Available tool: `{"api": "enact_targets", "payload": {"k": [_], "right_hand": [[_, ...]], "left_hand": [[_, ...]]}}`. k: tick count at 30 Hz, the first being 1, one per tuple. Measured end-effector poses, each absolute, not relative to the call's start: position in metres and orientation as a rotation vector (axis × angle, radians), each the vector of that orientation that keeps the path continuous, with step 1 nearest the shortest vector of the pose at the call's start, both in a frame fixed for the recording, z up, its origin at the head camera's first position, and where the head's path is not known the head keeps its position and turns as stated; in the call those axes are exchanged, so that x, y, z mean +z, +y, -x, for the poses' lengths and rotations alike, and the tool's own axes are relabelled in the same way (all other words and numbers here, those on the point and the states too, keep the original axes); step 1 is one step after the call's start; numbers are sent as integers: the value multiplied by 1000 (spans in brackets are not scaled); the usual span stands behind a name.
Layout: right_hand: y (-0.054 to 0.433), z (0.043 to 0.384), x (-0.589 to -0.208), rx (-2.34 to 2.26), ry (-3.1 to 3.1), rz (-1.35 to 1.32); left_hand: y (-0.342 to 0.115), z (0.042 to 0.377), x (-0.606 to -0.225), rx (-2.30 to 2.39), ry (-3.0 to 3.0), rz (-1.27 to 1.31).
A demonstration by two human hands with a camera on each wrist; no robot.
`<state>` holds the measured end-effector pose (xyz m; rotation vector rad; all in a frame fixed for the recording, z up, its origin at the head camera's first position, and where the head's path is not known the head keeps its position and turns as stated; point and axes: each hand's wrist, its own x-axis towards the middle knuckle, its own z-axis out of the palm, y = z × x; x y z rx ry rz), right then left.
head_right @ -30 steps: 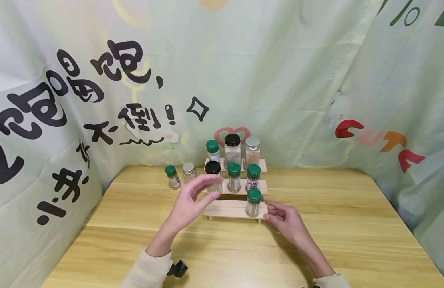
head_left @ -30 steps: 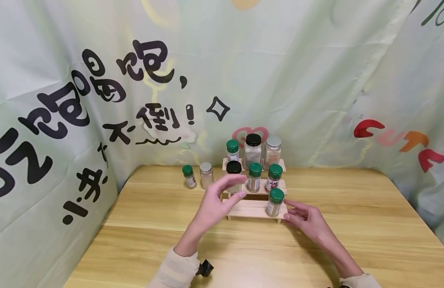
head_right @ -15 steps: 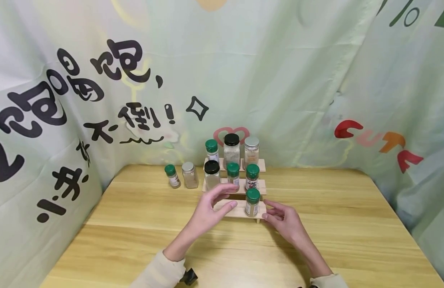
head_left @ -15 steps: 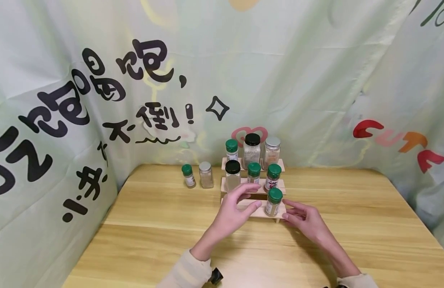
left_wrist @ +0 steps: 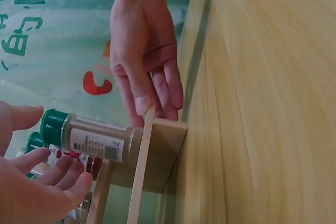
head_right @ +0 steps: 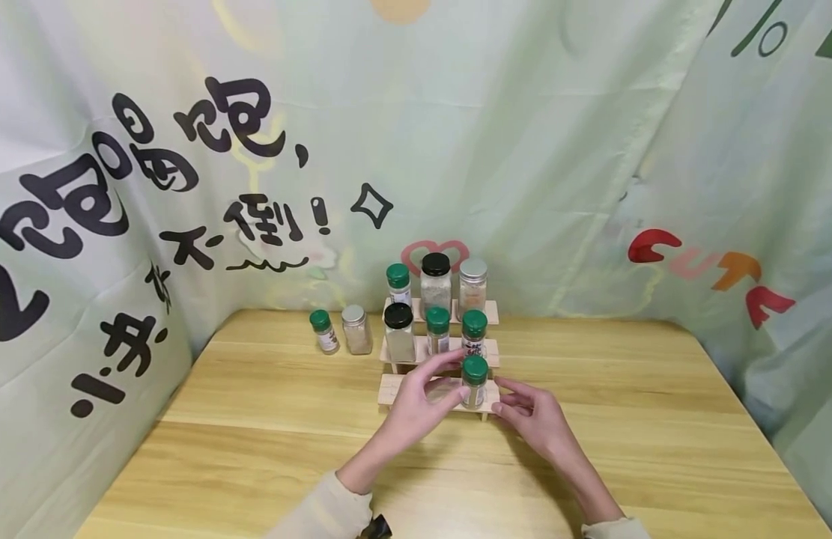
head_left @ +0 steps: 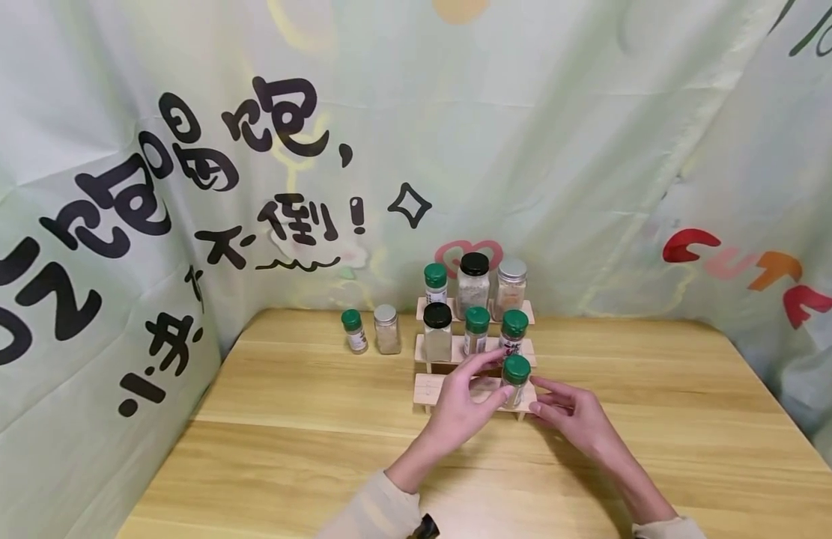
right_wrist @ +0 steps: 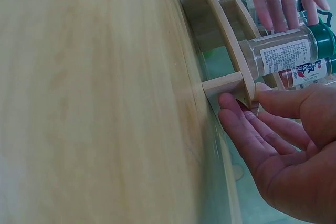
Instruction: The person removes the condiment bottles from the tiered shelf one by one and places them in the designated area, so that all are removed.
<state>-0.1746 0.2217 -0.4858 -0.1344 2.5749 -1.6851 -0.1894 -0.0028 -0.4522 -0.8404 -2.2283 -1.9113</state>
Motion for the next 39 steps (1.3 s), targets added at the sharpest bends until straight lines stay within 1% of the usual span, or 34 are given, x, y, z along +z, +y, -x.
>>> {"api": "enact_targets", "payload": {"k": [11, 18, 26, 39], "right_hand": [[220, 175, -485, -1735, 2532, 141], [222, 177, -485, -1697, 2563, 161], [221, 174, -487, -1761, 2501, 178], [224, 175, -487, -1751, 2510, 156]], "left_hand": [[11, 197, -461, -2071, -2177, 768], [14, 198, -458, -2092, -2152, 675], [14, 197, -460, -2129, -2138, 640], [11, 195, -453, -2098, -2086, 734]]}}
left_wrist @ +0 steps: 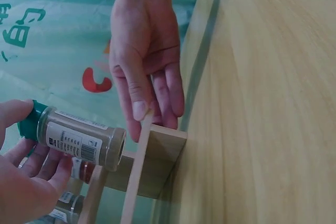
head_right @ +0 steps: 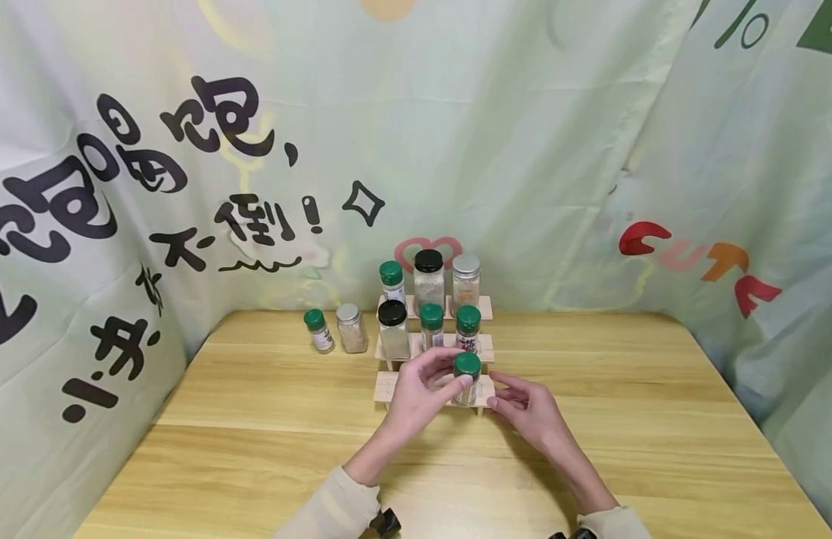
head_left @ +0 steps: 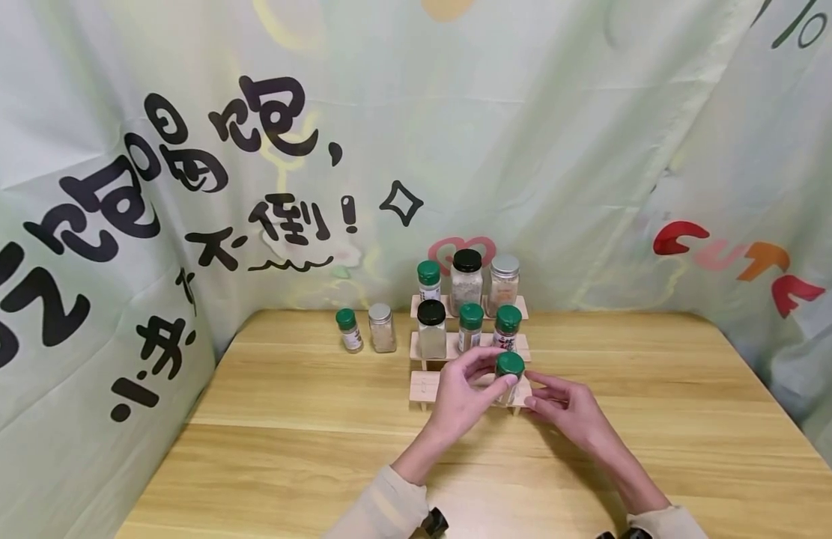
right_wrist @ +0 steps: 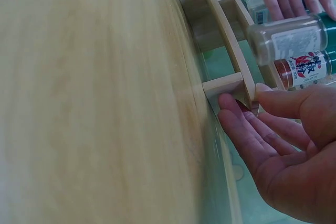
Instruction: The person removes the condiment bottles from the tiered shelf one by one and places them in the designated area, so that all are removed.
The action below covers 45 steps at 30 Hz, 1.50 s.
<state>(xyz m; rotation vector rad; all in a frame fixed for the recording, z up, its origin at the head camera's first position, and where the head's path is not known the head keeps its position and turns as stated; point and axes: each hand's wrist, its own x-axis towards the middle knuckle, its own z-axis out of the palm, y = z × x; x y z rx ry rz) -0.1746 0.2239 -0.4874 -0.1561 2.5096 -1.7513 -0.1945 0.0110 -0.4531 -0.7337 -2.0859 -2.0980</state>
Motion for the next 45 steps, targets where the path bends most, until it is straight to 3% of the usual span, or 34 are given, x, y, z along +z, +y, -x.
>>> {"api": "enact_targets", "payload": {"k": [15, 45], "right_hand": [[224, 173, -490, -1754, 2508, 137], [223, 176, -487, -1728, 2544, 143]], "left_hand": [[-20, 185, -427, -2152, -2046, 782], [-89, 199, -400, -2098, -1936, 702]]}}
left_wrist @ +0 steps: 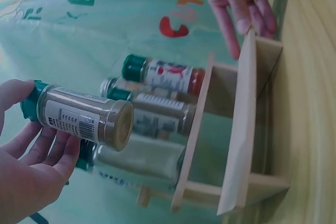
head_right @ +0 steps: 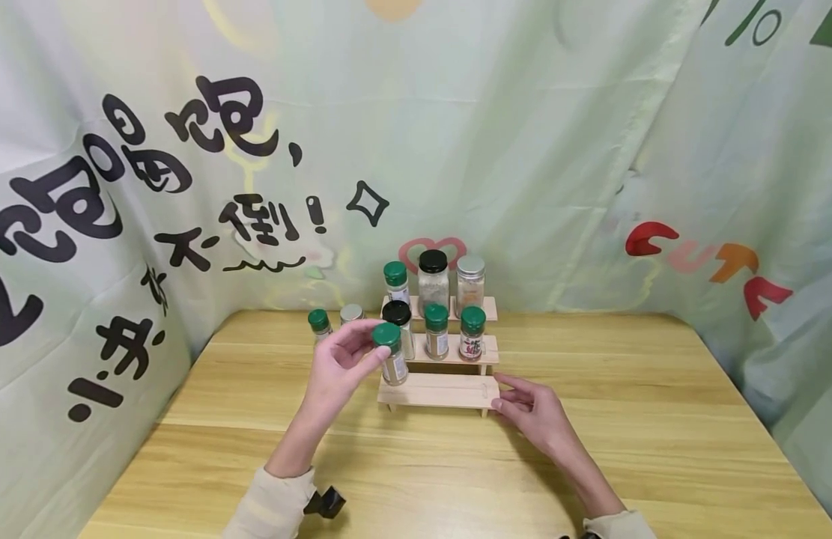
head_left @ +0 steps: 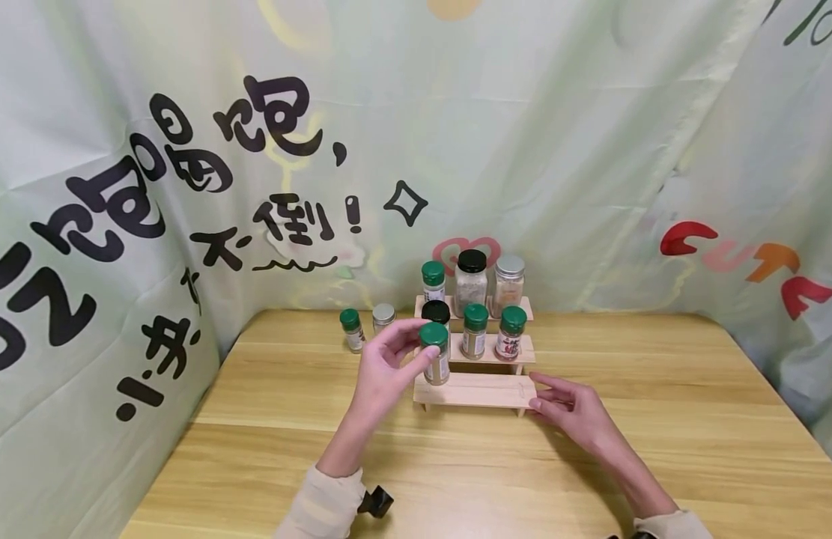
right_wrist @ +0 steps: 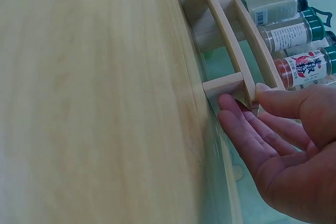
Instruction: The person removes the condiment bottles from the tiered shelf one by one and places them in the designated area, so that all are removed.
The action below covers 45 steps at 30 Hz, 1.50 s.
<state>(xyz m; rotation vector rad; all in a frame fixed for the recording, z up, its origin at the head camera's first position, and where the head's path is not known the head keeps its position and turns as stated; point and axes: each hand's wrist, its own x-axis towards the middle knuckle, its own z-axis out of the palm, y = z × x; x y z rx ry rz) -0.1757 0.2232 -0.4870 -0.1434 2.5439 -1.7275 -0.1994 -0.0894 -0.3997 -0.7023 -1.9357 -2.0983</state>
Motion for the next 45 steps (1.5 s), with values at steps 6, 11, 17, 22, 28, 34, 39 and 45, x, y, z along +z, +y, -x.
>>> {"api": "enact_targets", "payload": {"k": [6, 11, 17, 22, 28, 34, 39, 45], "right_hand": [[223, 176, -485, -1705, 2558, 148], [224, 175, -483, -1723, 2535, 136], [225, 174, -484, -1732, 2541, 145], [225, 174, -484, -1744, 2535, 153], [224, 175, -485, -1740, 2535, 145], [225, 177, -486, -1761, 2517, 156], [224, 176, -487, -1794, 2486, 159], [223, 176, -486, -1805, 2456, 132]], "left_hand": [[-105, 204, -394, -2080, -1900, 639], [-118, 209, -391, -2055, -1872, 581], [-133, 214, -387, -2043, -1838, 501], [-146, 218, -385, -2018, -1813, 444], [-161, 223, -384, -2000, -1780, 368], [-175, 228, -384, -1964, -1786, 308], [-185, 236, -391, -1958, -1780, 256], [-195, 245, -402, -1948, -1772, 175]]}}
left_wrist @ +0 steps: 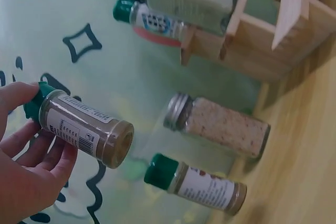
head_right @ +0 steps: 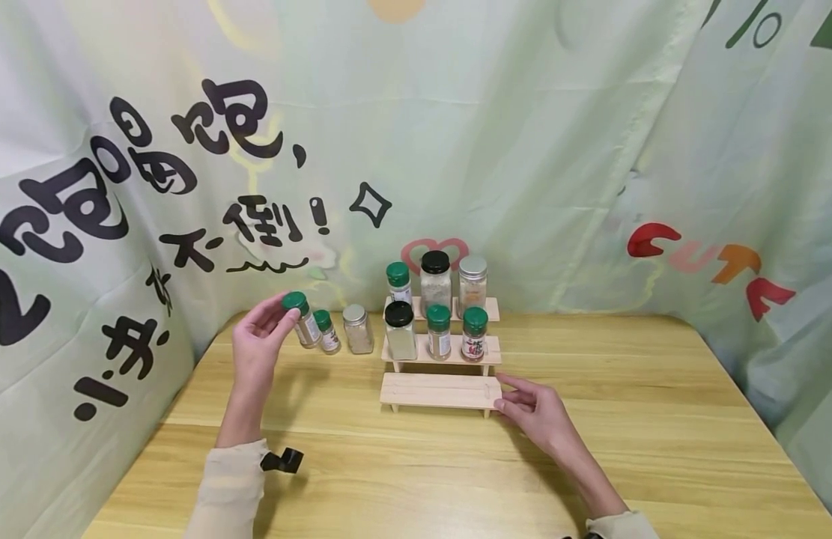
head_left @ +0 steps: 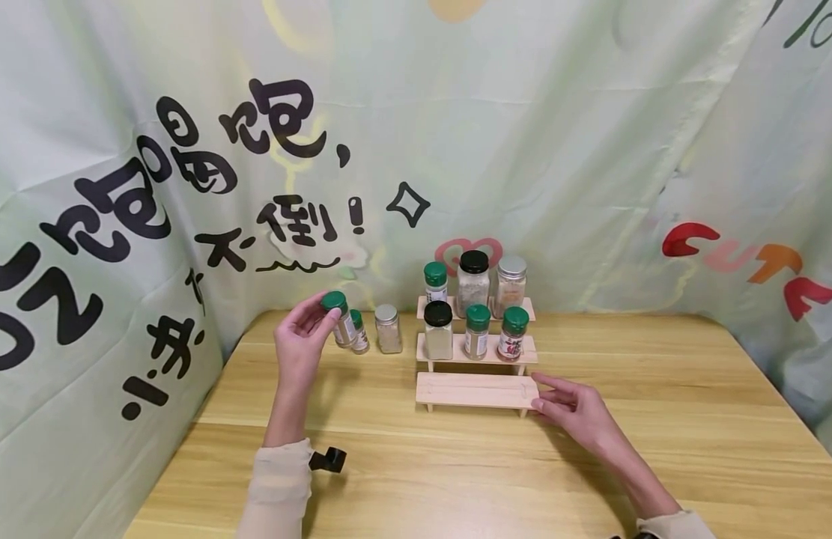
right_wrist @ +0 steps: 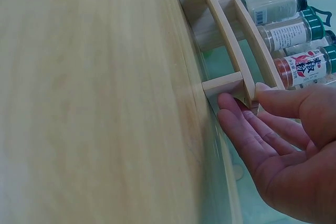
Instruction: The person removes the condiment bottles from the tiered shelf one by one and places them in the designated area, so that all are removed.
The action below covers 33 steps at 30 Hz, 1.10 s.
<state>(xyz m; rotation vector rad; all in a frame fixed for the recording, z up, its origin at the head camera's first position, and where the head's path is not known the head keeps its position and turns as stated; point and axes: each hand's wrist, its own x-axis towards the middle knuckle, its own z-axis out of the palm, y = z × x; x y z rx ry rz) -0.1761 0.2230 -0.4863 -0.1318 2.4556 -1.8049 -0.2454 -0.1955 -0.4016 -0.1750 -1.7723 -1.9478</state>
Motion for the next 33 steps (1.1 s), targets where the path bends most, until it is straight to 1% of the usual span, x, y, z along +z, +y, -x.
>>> {"api": "enact_targets", "payload": {"k": [33], "right_hand": [[223, 175, -489, -1863, 2411, 144]], "left_hand": [[-239, 276, -442, -1941, -1788, -94]]}}
